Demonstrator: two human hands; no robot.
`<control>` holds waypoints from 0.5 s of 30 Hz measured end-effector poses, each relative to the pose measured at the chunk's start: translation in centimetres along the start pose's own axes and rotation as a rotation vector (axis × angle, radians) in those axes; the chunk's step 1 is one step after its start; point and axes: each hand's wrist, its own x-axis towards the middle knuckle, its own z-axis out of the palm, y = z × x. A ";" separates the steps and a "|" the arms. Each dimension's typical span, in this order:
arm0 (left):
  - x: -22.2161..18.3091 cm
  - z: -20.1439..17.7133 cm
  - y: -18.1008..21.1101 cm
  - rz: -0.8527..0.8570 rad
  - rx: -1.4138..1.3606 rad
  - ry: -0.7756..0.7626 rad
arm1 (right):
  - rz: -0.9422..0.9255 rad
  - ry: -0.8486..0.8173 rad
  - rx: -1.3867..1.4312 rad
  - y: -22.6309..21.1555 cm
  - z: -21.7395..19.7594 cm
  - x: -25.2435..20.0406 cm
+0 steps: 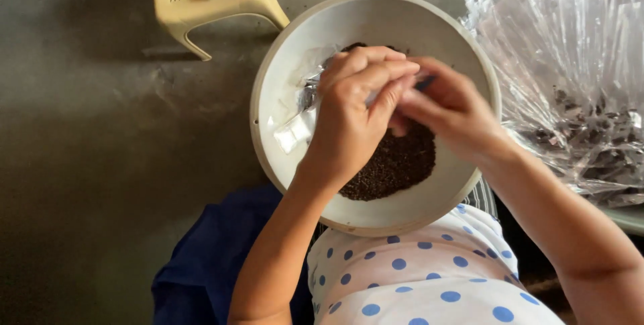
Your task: Filling small plastic bags with granular material using a small scoop from a large bowl at a fast pace.
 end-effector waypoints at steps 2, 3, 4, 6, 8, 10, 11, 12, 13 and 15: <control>-0.5 -3.1 2.9 -0.025 -0.048 0.009 | -0.012 -0.165 0.068 2.3 1.1 1.7; -0.9 -4.9 4.2 -0.100 -0.301 0.017 | 0.012 -0.182 -0.214 4.5 0.6 2.5; -1.2 -6.6 5.6 -0.170 -0.556 0.027 | 0.031 -0.198 -0.499 6.8 0.0 3.4; -1.1 -7.4 6.2 -0.157 -0.488 0.051 | 0.086 -0.229 -0.473 3.5 0.9 4.0; -1.2 -8.1 6.5 -0.143 -0.424 0.075 | 0.143 -0.260 -0.452 0.6 1.1 3.5; -1.1 -8.5 6.6 -0.071 -0.235 0.103 | 0.143 -0.231 -0.157 -2.1 0.4 1.9; -1.1 -7.1 5.6 -0.071 -0.233 0.110 | 0.142 -0.238 -0.161 -3.0 0.9 1.1; -1.3 -5.7 4.5 -0.037 -0.194 0.066 | 0.060 -0.272 0.021 -3.9 1.4 0.1; -1.4 -4.2 3.6 -0.004 -0.155 0.020 | -0.020 -0.307 0.204 -4.8 1.9 -1.0; -1.7 -4.6 4.7 -0.025 -0.217 -0.023 | 0.061 -0.252 -0.152 -3.1 1.5 -0.7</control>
